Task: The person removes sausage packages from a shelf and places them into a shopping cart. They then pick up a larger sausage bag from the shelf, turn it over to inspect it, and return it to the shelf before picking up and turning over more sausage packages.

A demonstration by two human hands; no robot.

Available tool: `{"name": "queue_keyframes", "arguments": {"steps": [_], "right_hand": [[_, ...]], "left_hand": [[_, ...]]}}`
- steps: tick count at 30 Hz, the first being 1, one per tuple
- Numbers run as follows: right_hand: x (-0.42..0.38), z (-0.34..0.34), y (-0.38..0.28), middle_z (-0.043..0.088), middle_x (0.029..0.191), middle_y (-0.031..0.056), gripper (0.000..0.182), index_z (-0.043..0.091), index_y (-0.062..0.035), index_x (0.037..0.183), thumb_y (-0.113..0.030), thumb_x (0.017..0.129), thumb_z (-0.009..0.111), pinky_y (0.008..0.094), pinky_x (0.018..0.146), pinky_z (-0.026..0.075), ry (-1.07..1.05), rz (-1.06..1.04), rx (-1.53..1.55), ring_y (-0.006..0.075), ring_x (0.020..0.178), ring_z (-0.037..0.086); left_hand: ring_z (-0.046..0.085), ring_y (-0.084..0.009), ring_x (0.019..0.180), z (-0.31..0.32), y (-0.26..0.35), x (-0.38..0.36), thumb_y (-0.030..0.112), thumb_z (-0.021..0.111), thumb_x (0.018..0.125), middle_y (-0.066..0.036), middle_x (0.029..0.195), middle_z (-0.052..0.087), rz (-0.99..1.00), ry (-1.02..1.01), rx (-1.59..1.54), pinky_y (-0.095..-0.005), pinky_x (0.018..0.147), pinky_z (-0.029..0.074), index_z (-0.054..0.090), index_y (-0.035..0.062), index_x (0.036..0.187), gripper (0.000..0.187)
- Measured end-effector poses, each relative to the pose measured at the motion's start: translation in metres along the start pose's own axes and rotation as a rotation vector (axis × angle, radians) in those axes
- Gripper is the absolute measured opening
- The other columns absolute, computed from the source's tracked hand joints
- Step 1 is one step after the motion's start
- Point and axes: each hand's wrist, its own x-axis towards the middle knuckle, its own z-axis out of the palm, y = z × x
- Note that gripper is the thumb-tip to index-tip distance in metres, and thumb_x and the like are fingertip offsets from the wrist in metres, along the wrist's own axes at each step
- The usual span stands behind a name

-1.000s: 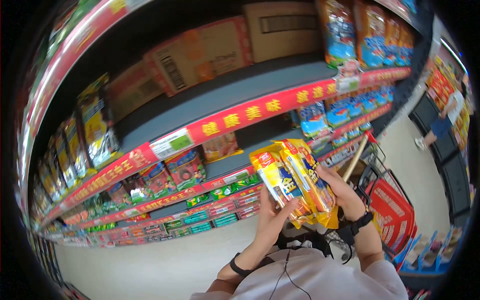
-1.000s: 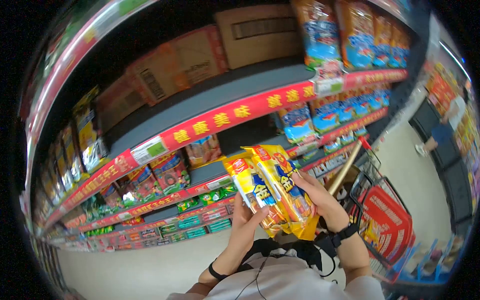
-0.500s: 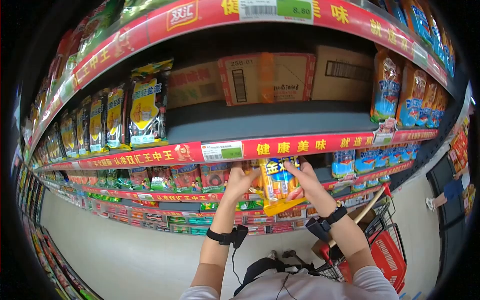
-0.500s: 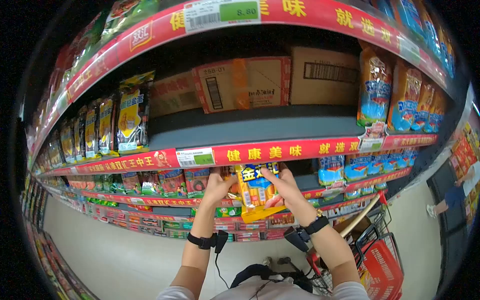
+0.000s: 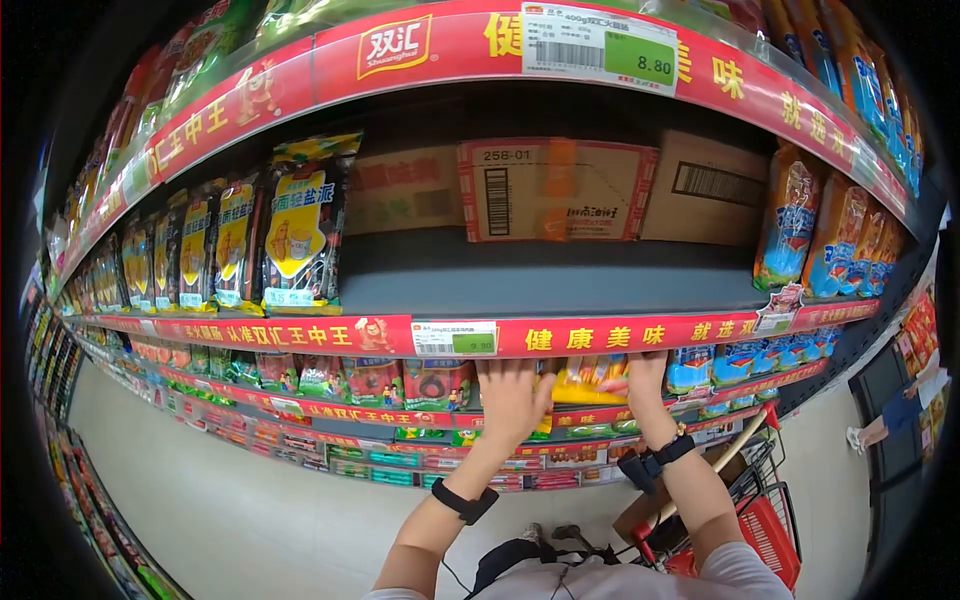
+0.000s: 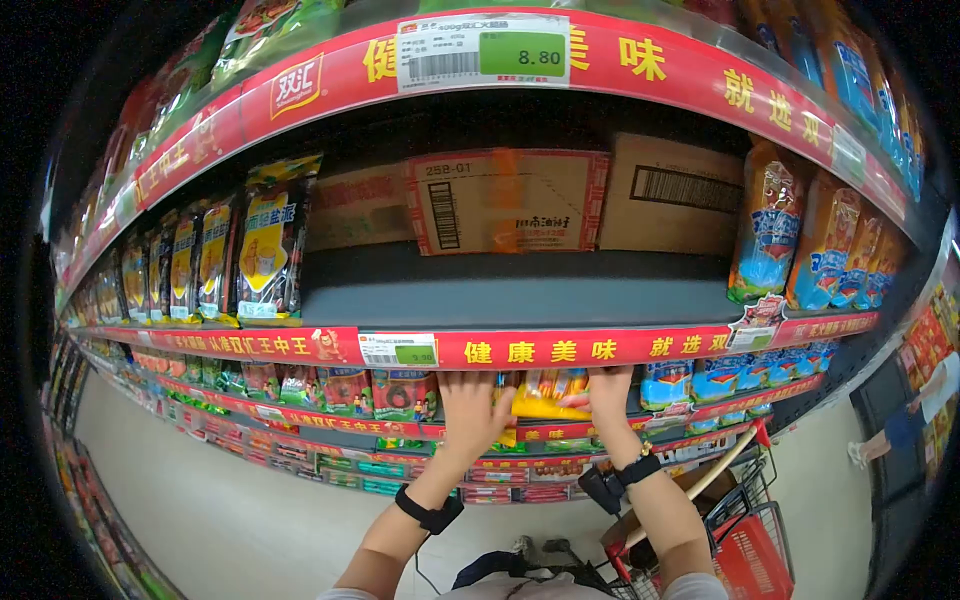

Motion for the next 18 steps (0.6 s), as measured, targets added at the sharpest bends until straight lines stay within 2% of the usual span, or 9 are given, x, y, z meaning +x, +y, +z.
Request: {"name": "queue_keyframes", "arguments": {"steps": [2, 3, 4, 6, 7, 8, 10, 11, 18], "right_hand": [[0.019, -0.015, 0.017, 0.047, 0.111, 0.0149, 0.04, 0.036, -0.0008, 0.117, -0.012, 0.085, 0.057, 0.0383, 0.045, 0.058, 0.078, 0.057, -0.024, 0.0309, 0.093, 0.057], [0.038, -0.034, 0.054, 0.047, 0.109, 0.0137, 0.04, 0.036, -0.0018, 0.117, -0.013, 0.085, 0.058, 0.0387, 0.053, 0.058, 0.038, -0.046, -0.098, 0.0276, 0.092, 0.057], [0.047, -0.038, 0.068, 0.047, 0.109, 0.0137, 0.04, 0.036, -0.0018, 0.117, -0.013, 0.085, 0.058, 0.0387, 0.053, 0.058, 0.046, -0.052, -0.092, 0.0276, 0.092, 0.057], [0.057, -0.045, 0.083, 0.047, 0.11, 0.0122, 0.042, 0.036, -0.003, 0.118, -0.015, 0.085, 0.058, 0.0387, 0.067, 0.054, -0.027, -0.226, -0.069, 0.0236, 0.094, 0.055], [0.059, -0.046, 0.088, 0.049, 0.11, 0.0109, 0.039, 0.039, -0.0042, 0.116, -0.015, 0.084, 0.058, 0.0349, 0.076, 0.049, -0.038, -0.161, -0.08, 0.0201, 0.098, 0.052], [0.063, -0.046, 0.094, 0.049, 0.11, 0.0109, 0.039, 0.039, -0.0042, 0.116, -0.015, 0.084, 0.058, 0.0349, 0.076, 0.049, -0.028, -0.164, -0.079, 0.0201, 0.098, 0.052], [0.067, -0.042, 0.1, 0.052, 0.107, 0.0097, 0.037, 0.042, -0.0048, 0.113, -0.016, 0.083, 0.059, 0.0368, 0.081, 0.048, -0.115, 0.17, -0.055, 0.0215, 0.102, 0.051], [0.067, -0.039, 0.099, 0.052, 0.107, 0.0096, 0.037, 0.043, -0.0046, 0.113, -0.016, 0.082, 0.06, 0.037, 0.081, 0.048, -0.148, 0.233, -0.072, 0.0216, 0.102, 0.051], [0.08, -0.007, 0.073, 0.053, 0.105, 0.0094, 0.038, 0.044, -0.0039, 0.11, -0.02, 0.08, 0.061, 0.0387, 0.082, 0.046, -0.301, 0.118, -0.27, 0.0228, 0.1, 0.051]], "left_hand": [[0.032, -0.0377, 0.118, 0.003, 0.015, 0.002, 0.033, 0.058, 0.078, -0.016, 0.119, 0.044, 0.055, 0.065, 0.045, -0.0619, 0.097, 0.017, 0.053, 0.0077, 0.115, 0.046], [0.03, -0.0344, 0.121, 0.014, 0.01, 0.003, 0.04, 0.06, 0.077, -0.01, 0.122, 0.043, 0.042, 0.095, 0.098, -0.063, 0.094, 0.019, 0.055, 0.0127, 0.111, 0.044], [0.03, -0.0344, 0.121, 0.02, 0.008, 0.006, 0.04, 0.06, 0.077, -0.01, 0.122, 0.043, 0.053, 0.095, 0.098, -0.063, 0.094, 0.019, 0.055, 0.0127, 0.111, 0.044], [0.035, -0.0362, 0.115, 0.029, 0.005, 0.012, 0.037, 0.059, 0.077, -0.014, 0.115, 0.046, 0.02, 0.206, 0.174, -0.0611, 0.095, 0.02, 0.058, 0.0099, 0.108, 0.041], [0.036, -0.0361, 0.114, 0.034, 0.001, 0.014, 0.037, 0.059, 0.077, -0.014, 0.114, 0.047, 0.011, 0.201, 0.203, -0.0599, 0.093, 0.022, 0.058, 0.0093, 0.106, 0.04], [0.036, -0.0361, 0.114, 0.038, -0.001, 0.013, 0.037, 0.059, 0.077, -0.014, 0.114, 0.047, 0.021, 0.198, 0.2, -0.0599, 0.093, 0.022, 0.058, 0.0093, 0.106, 0.04], [0.037, -0.0361, 0.112, 0.042, -0.003, 0.012, 0.036, 0.059, 0.077, -0.013, 0.114, 0.047, -0.01, 0.188, 0.182, -0.0589, 0.091, 0.025, 0.058, 0.0082, 0.105, 0.039], [0.036, -0.036, 0.114, 0.042, -0.003, 0.01, 0.036, 0.06, 0.076, -0.014, 0.116, 0.046, -0.019, 0.154, 0.185, -0.0608, 0.093, 0.022, 0.057, 0.0074, 0.105, 0.041], [0.035, -0.0329, 0.116, 0.035, 0.008, 0.004, 0.039, 0.06, 0.076, -0.013, 0.116, 0.043, -0.048, 0.048, 0.23, -0.0643, 0.098, 0.017, 0.053, 0.0108, 0.114, 0.048]]}}
